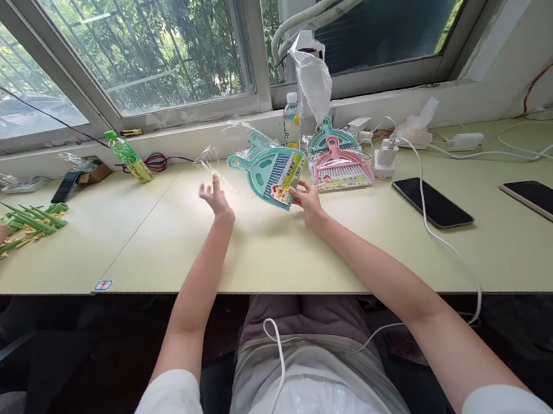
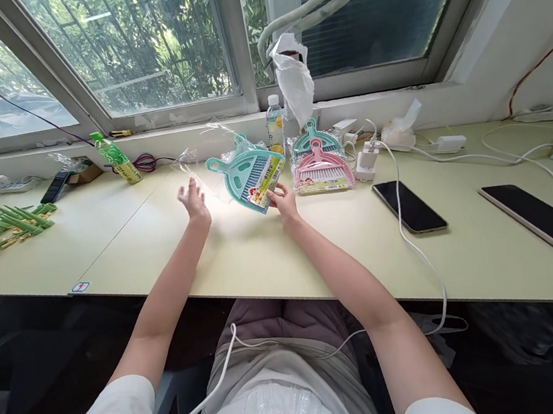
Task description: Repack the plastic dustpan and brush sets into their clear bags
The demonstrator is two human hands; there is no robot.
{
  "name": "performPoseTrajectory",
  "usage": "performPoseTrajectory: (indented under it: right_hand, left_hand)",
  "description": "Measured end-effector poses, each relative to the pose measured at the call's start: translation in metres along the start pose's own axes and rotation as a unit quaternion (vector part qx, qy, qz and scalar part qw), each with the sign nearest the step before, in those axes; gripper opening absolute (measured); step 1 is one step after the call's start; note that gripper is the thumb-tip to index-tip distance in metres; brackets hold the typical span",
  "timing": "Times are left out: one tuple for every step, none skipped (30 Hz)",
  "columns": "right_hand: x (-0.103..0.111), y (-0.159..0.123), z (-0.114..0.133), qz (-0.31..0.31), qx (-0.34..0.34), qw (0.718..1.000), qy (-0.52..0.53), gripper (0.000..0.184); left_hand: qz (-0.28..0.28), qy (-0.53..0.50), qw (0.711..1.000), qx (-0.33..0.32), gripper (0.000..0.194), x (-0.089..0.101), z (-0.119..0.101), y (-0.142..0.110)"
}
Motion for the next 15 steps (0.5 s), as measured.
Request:
performPoseTrajectory:
  right_hand:
    - [0.0,0.0,0.0,0.001,0.0,1.0,0.0,0.029]
    - [-0.001,0.0,0.0,0.004,0.0,1.0,0.0,0.029]
    - [-0.001,0.0,-0.001,0.006,-0.001,1.0,-0.001,0.029]
    - [-0.002,-0.001,-0.001,0.008,-0.003,1.0,-0.002,0.029]
    - [-0.003,-0.001,-0.002,0.01,-0.005,1.0,-0.002,0.028]
    - [-0.004,-0.002,-0.002,0.012,-0.007,1.0,-0.002,0.027]
    - [-0.004,-0.003,-0.003,0.014,-0.009,1.0,-0.003,0.027]
    - [-0.005,-0.004,-0.003,0.014,-0.009,1.0,-0.004,0.026]
    - [-0.005,-0.005,-0.003,0.014,-0.009,1.0,-0.005,0.026]
    - [-0.005,-0.005,-0.002,0.013,-0.008,1.0,-0.006,0.027]
    - [-0.005,-0.005,-0.002,0.012,-0.008,1.0,-0.007,0.028]
    - [-0.004,-0.006,-0.001,0.009,-0.007,1.0,-0.007,0.028]
    - [-0.003,-0.006,0.0,0.005,-0.006,1.0,-0.005,0.028]
    - [-0.002,-0.005,0.0,0.0,-0.005,1.0,-0.003,0.028]
    - [-0.002,-0.005,0.001,-0.005,-0.004,1.0,-0.001,0.028]
  left_hand:
    - [0.058,-0.053,0.996,0.05,0.049,-0.015,0.012,0.0]
    - [0.115,-0.096,0.985,0.089,0.049,-0.03,0.021,-0.002]
    - [0.161,-0.124,0.972,0.114,0.047,-0.042,0.027,-0.006]
    - [0.192,-0.138,0.963,0.127,0.043,-0.05,0.031,-0.01]
    - [0.212,-0.14,0.958,0.132,0.038,-0.056,0.034,-0.014]
    - [0.225,-0.135,0.955,0.134,0.032,-0.059,0.037,-0.018]
    - [0.236,-0.126,0.954,0.136,0.027,-0.063,0.04,-0.022]
    - [0.249,-0.116,0.951,0.141,0.023,-0.066,0.044,-0.026]
    - [0.266,-0.107,0.947,0.147,0.022,-0.07,0.048,-0.031]
    - [0.285,-0.099,0.941,0.154,0.023,-0.074,0.052,-0.036]
    - [0.305,-0.09,0.935,0.16,0.025,-0.078,0.055,-0.042]
    - [0.325,-0.081,0.928,0.165,0.028,-0.082,0.057,-0.047]
    - [0.347,-0.071,0.92,0.169,0.031,-0.085,0.058,-0.052]
    - [0.37,-0.061,0.911,0.172,0.035,-0.088,0.059,-0.057]
    - [0.392,-0.052,0.902,0.173,0.038,-0.09,0.059,-0.063]
Point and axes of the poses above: each hand's wrist, its own y-axis towards the middle knuckle, its own x-axis out of the back of the hand, z = x × y, the point moved 10 cm from there along y, towards the middle knuckle, and after that the axes turned 4 degrees about z, right-handed, at the moved point
